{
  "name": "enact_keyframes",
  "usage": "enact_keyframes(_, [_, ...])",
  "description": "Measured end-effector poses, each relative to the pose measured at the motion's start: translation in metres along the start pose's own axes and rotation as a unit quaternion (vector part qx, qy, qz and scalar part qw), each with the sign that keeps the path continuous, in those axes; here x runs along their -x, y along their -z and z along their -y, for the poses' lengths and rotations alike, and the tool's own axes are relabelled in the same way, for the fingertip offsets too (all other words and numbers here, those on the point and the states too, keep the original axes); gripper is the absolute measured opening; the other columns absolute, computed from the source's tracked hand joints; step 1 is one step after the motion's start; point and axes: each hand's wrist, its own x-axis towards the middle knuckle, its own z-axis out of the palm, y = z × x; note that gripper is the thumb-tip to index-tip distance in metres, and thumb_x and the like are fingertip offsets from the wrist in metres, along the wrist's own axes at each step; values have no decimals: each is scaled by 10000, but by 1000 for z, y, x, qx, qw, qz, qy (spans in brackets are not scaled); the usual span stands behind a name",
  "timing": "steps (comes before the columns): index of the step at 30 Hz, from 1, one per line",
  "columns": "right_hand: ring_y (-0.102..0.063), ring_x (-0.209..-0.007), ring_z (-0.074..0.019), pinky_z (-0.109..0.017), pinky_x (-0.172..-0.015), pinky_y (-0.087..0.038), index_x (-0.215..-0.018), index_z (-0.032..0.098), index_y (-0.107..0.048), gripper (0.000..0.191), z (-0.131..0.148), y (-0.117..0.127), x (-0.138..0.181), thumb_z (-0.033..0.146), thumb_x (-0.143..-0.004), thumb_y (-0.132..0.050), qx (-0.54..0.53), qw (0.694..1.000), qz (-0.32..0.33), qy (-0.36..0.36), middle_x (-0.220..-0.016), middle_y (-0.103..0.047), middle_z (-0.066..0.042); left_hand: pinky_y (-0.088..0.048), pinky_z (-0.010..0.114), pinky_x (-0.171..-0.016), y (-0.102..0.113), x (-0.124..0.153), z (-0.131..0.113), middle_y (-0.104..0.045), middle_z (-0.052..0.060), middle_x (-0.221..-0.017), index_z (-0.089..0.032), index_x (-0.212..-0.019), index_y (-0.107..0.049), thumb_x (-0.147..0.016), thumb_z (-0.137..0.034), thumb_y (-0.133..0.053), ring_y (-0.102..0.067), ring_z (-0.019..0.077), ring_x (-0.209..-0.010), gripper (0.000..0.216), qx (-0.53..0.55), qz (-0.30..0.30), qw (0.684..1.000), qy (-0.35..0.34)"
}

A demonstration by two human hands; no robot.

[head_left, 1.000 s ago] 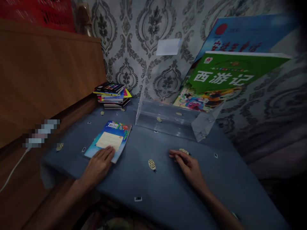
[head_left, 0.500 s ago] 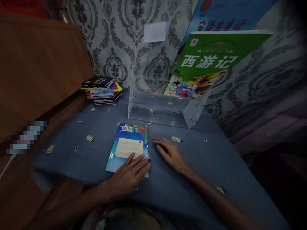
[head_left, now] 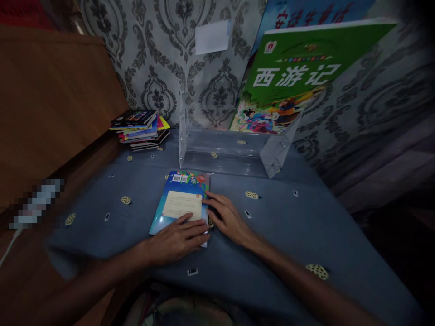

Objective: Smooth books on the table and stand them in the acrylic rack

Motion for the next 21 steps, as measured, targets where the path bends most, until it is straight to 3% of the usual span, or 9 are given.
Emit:
enact_keyframes(8, [-591,-1264,-275,-535,-1045,-499,-1241,235,-663,307,-6,-2,2,213,-972,-517,-34,999,-18,-6,-1382,-625,-133,-347,492,-1215,4,-12,16,-625,111,-1413,-208,-1393,-556,-1053,-276,-450,-516,202,-1395,362,40,27,999,10])
enact_keyframes(12, [-586,-1272,-275,-548,-1044,-499,-1235,230,-661,296,-5,0,3,212,-971,-528,-40,999,-14,-6,-1385,-622,-136,-394,438,-1196,17,-11,26,-600,91,-1446,-243,-1429,-533,-1042,-344,-470,-525,186,-1381,406,120,10,989,82])
enact_keyframes(15, [-576,-1286,-273,-544,-1054,-495,-1241,214,-652,299,-5,1,3,204,-973,-520,-38,999,-11,0,-1395,-614,-145,-468,430,-1132,27,-8,59,-608,113,-1429,-215,-1413,-553,-1049,-366,-420,-550,219,-1353,417,100,-54,974,196])
enact_keyframes(18, [-580,-1291,-274,-540,-1066,-492,-1231,207,-651,291,-6,0,4,204,-971,-520,-33,999,-23,8,-1392,-616,-152,-442,497,-1139,28,-8,104,-619,141,-1396,-165,-1368,-581,-1034,-415,-412,-564,274,-1324,449,17,-88,948,306])
enact_keyframes(21, [-586,-1290,-273,-527,-1071,-499,-1217,189,-655,282,-8,-3,5,197,-964,-531,-27,999,-32,11,-1383,-622,-161,-471,478,-1102,18,-11,135,-634,155,-1346,-127,-1313,-602,-1021,-403,-409,-597,274,-1265,446,-19,-78,940,333])
